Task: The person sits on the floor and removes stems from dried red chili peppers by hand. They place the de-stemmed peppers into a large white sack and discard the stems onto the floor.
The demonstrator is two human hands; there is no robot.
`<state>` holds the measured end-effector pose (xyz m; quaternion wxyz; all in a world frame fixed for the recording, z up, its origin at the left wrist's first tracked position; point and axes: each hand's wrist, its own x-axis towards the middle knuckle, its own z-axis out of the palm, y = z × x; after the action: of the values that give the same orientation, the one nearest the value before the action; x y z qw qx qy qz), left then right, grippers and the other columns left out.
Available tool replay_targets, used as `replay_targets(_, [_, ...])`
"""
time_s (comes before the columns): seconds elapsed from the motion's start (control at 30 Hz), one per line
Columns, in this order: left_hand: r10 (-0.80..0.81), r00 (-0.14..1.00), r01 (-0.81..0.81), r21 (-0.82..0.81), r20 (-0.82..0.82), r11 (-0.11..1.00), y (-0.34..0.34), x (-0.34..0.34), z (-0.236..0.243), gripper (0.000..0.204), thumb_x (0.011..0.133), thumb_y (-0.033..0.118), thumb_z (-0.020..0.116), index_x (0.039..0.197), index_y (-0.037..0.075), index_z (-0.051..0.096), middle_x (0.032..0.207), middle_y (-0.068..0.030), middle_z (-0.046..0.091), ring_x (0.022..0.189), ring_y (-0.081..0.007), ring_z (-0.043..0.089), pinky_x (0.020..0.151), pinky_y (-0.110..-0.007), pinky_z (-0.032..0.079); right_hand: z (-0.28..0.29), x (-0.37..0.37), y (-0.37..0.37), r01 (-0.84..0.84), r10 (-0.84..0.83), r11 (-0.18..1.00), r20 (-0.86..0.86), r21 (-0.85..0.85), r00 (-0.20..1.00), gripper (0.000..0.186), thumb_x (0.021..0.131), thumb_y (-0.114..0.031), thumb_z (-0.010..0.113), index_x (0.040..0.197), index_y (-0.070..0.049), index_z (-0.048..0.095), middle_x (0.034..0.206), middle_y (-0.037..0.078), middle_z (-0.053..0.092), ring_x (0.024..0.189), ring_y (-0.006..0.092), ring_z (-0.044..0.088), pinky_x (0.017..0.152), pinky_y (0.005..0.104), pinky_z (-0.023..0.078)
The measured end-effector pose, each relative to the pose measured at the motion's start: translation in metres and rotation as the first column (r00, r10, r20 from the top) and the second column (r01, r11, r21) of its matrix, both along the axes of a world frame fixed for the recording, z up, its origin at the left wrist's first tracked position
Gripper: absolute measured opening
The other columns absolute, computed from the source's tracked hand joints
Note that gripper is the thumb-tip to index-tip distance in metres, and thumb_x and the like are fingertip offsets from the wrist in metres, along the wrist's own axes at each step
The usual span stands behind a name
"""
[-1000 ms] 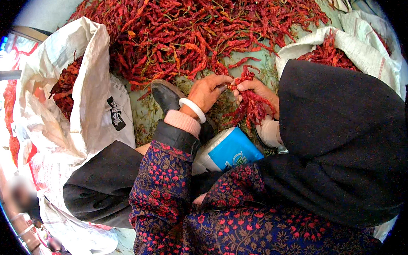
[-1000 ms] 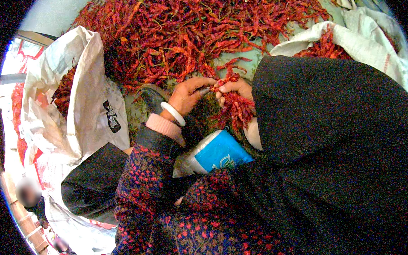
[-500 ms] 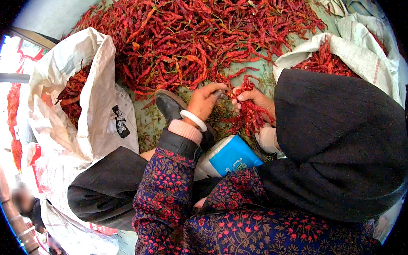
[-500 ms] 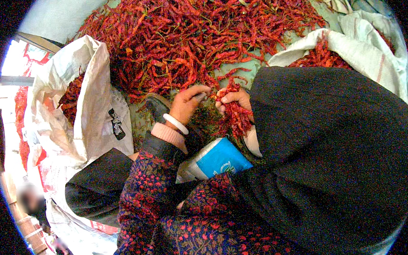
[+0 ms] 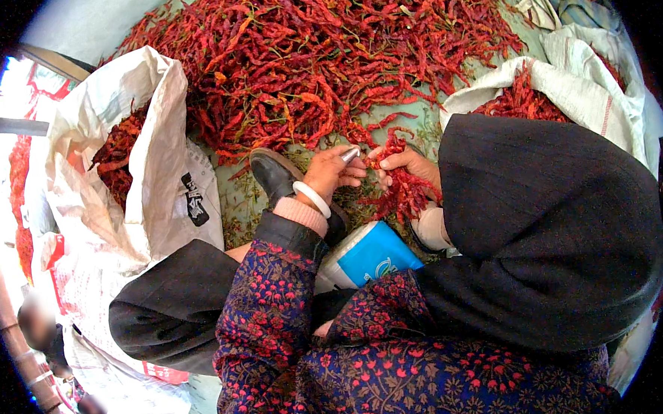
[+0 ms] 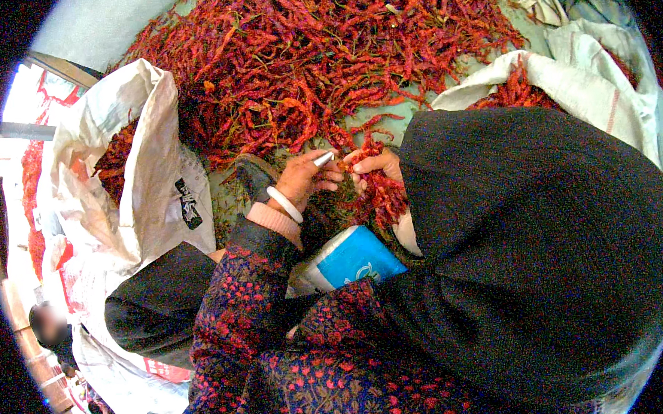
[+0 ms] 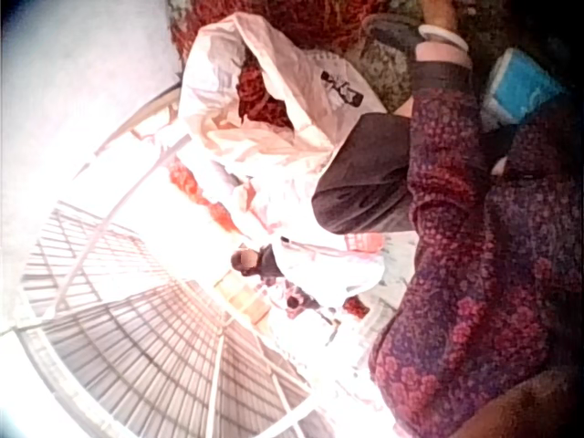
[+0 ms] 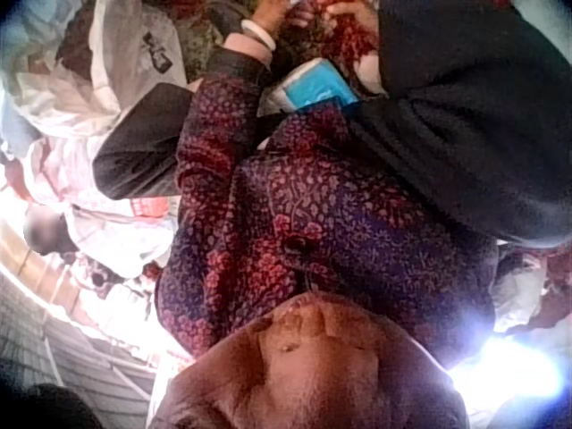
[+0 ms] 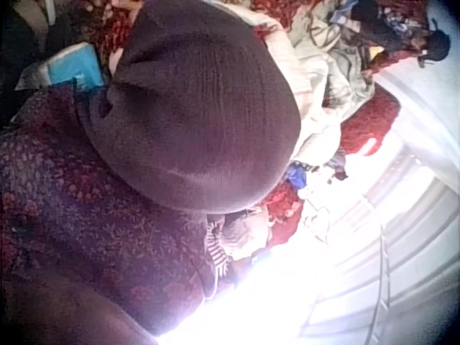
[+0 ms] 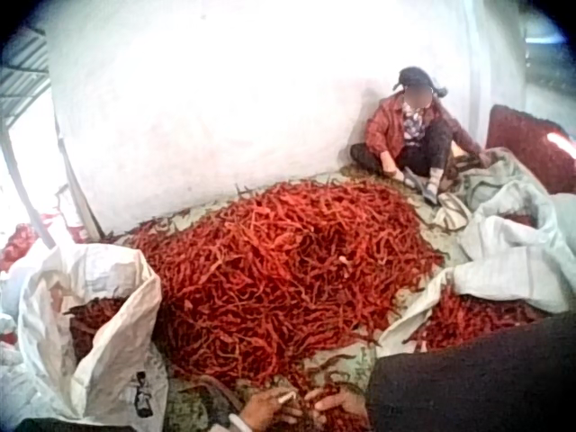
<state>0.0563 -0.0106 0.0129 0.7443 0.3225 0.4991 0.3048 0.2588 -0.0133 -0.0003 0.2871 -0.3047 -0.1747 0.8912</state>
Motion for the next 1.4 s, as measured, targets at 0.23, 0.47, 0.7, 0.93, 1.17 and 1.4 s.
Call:
replay_targets(0.23, [0.080,0.988,-0.091,0.083,0.136,0.992,0.002,-0.005,-0.011,0.014,0.083,0.005,0.051,0.094,0.002,0.060,0.078,-0.0052,0.061,0.062,-0.0128,0.056,0.052,-0.024,0.046,-0.003,-0.002,0.004,-0.072,0.066,0.995,0.078,0.075,0.995,0.027,0.077,-0.007,0.057,0.102,-0.001,0.051,0.079,0.012,0.061,0.066,0.0191,0.061,0.062,0.0317,0.053])
replay_targets(0.47, [0.162,0.982,-0.184,0.333,0.093,0.925,-0.004,0.008,-0.008,0.012,0.080,-0.002,0.051,0.087,-0.002,0.060,0.072,-0.0048,0.060,0.058,-0.0116,0.055,0.050,-0.023,0.045,0.006,-0.007,0.002,-0.028,0.024,0.990,0.031,0.135,0.999,0.023,0.078,-0.009,0.057,0.098,0.001,0.054,0.086,0.013,0.062,0.075,0.0201,0.062,0.066,0.0312,0.053])
replay_targets(0.7, [0.164,0.983,-0.099,0.496,-0.088,0.863,-0.010,0.016,-0.006,0.010,0.079,0.000,0.053,0.084,-0.001,0.062,0.067,-0.0030,0.059,0.057,-0.0098,0.054,0.048,-0.023,0.041,-0.009,-0.010,0.005,-0.025,0.005,0.986,0.126,0.162,0.992,0.019,0.077,-0.009,0.058,0.093,0.001,0.056,0.080,0.011,0.061,0.064,0.0162,0.058,0.061,0.0298,0.049])
replay_targets(0.93, [0.187,0.848,0.216,0.644,-0.497,0.734,-0.005,0.004,0.026,0.018,0.073,0.001,0.052,0.087,0.002,0.063,0.073,-0.0050,0.060,0.067,-0.0176,0.057,0.058,-0.029,0.045,-0.007,-0.011,0.005,0.030,-0.046,0.994,0.160,0.101,0.986,0.012,0.077,-0.007,0.057,0.087,0.000,0.054,0.071,0.008,0.057,0.057,0.0149,0.054,0.055,0.0301,0.046])
replay_targets(1.17, [0.327,0.399,0.843,0.483,-0.857,0.236,-0.012,0.009,0.013,0.031,0.071,0.005,0.052,0.101,0.010,0.058,0.097,-0.0059,0.056,0.091,-0.0249,0.052,0.078,-0.040,0.041,-0.012,-0.018,0.006,-0.010,-0.021,0.988,0.195,0.154,0.981,0.009,0.076,-0.010,0.058,0.077,-0.002,0.055,0.063,0.008,0.055,0.050,0.0151,0.052,0.048,0.0283,0.042])
replay_targets(1.4, [0.262,0.373,0.823,0.448,-0.890,0.350,-0.015,0.014,0.008,0.013,0.072,0.007,0.053,0.084,0.007,0.058,0.081,-0.0115,0.056,0.081,-0.0286,0.056,0.069,-0.039,0.047,-0.011,-0.016,0.006,-0.056,0.001,0.973,0.241,0.222,0.971,0.010,0.075,-0.011,0.058,0.074,-0.002,0.053,0.061,0.007,0.054,0.048,0.0146,0.051,0.046,0.0282,0.041])
